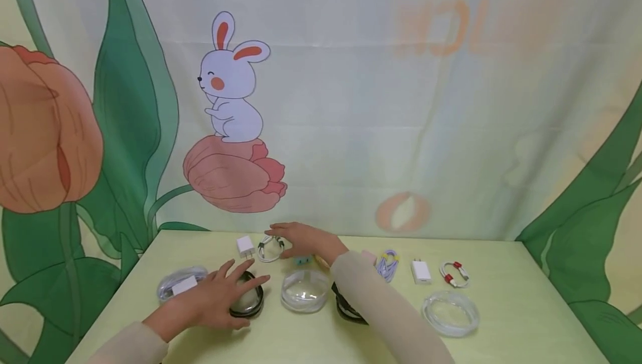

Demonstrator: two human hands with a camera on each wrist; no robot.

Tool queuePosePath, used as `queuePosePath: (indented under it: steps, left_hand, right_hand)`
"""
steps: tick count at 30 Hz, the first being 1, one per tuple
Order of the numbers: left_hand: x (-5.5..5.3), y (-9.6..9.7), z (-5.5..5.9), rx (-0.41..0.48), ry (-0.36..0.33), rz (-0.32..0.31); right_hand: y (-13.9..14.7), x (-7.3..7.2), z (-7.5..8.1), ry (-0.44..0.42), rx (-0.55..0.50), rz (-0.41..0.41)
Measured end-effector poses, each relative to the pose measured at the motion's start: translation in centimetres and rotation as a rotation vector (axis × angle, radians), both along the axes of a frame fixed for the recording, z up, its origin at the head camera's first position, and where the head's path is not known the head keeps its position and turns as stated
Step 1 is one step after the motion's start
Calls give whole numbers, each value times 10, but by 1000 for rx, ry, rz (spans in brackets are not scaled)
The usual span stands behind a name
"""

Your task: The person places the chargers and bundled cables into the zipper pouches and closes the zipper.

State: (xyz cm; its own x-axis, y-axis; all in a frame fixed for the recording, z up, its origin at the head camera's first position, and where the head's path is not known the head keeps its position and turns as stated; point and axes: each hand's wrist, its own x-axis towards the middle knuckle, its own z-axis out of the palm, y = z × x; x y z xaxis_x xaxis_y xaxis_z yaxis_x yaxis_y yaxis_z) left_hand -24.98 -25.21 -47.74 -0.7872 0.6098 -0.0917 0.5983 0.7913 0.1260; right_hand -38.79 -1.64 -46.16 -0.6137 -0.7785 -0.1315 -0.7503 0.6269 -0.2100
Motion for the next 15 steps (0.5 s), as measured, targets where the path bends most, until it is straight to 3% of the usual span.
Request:
queuePosePath:
  steps: [7,10,15]
  left_hand:
    - [-4,-5,3,11,-151,-85]
    - [-4,-3,1,-2,-153,-35]
    - [-3,4,-7,-27,-70,98]
  right_hand:
    - [-6,-19,3,-41,41,84]
    - [-10,-26,1,-44,60,74]
    - [-15,-34,-4,-67,57,60]
